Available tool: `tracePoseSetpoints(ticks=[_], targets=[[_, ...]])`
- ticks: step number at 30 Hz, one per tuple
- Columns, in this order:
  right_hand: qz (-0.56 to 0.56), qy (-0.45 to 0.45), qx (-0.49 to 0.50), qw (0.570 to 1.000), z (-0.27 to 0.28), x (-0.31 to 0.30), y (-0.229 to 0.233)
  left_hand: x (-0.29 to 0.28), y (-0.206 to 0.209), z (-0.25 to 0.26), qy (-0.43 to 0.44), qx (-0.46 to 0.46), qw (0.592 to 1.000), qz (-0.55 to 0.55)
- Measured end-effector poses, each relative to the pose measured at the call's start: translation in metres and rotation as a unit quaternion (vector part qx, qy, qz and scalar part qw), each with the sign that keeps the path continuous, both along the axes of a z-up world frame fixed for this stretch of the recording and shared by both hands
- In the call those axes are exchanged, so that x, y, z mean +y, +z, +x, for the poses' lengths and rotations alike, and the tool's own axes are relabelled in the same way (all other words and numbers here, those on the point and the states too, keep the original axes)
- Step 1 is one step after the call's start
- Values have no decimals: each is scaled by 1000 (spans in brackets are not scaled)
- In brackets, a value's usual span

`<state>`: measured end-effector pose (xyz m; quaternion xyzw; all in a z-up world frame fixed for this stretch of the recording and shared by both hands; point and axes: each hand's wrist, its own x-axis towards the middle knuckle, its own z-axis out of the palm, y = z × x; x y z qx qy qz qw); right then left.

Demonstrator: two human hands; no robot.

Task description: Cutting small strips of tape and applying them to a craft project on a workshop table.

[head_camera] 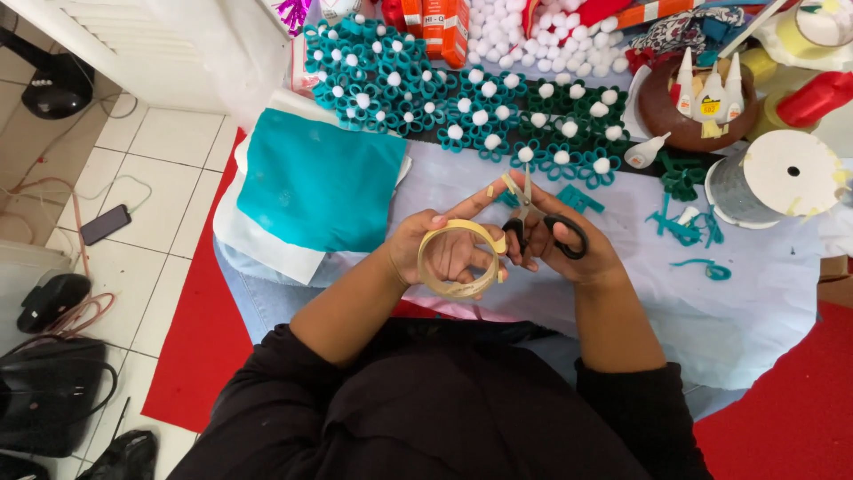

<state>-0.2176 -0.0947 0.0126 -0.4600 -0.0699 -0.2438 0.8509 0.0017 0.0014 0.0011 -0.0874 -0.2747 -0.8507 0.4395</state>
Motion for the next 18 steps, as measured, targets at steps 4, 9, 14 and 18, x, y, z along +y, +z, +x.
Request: tracePoseSetpoints(ticks=[4, 9, 14, 18], targets=[[12, 8, -21, 1000, 1, 0, 2, 1, 5, 1, 5, -10, 1000, 1], [37, 54, -59, 996, -4, -2, 1, 11, 10, 7, 32, -54, 998, -1], [-21, -14, -25, 999, -3, 0, -4, 20, 22, 17, 94, -133, 987, 3], [-175, -156, 91, 968, -1, -7, -15, 20, 32, 18, 156, -172, 973, -5]])
